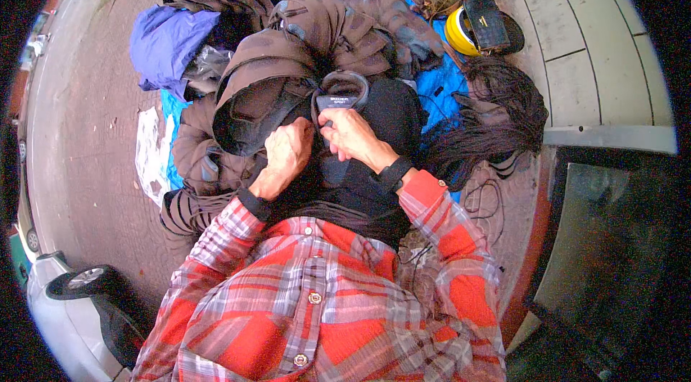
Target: The recorder is lacing a shoe held in their lap while sitting on the ground.
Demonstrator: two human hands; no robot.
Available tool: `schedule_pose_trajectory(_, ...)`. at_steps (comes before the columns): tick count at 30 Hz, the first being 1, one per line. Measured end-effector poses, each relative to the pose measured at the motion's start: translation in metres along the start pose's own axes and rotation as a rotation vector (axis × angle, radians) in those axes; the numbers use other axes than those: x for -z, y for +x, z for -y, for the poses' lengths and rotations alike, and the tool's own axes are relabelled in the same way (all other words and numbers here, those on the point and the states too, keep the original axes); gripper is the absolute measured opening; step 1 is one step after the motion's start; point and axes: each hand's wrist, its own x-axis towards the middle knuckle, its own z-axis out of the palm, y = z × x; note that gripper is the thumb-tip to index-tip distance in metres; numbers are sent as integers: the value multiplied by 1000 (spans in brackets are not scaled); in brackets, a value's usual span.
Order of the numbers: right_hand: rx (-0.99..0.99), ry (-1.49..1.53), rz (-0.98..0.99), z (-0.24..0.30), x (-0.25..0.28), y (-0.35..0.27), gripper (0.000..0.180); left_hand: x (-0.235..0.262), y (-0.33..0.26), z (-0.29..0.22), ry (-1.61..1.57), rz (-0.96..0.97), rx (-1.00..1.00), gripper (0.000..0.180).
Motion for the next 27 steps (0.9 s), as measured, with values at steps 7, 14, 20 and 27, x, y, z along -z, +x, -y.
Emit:
schedule_pose_trajectory(7, -64, 22, 60, 4, 8, 0, 21, 36, 16, 33, -319, 298, -89, 18)
schedule_pose_trajectory(14, -157, 26, -14, 8, -10, -14, 36, 24, 0, 20, -88, 189, -163, 17)
schedule_pose_trajectory(20, -185, 82, 54, 12, -8, -19, 43, 12, -6, 20, -108, 54, -263, 14)
schedule_pose_trajectory(27, -178, 222, 130, 8, -4, -21, 47, 9, -2, 17, -111, 9, -277, 12)
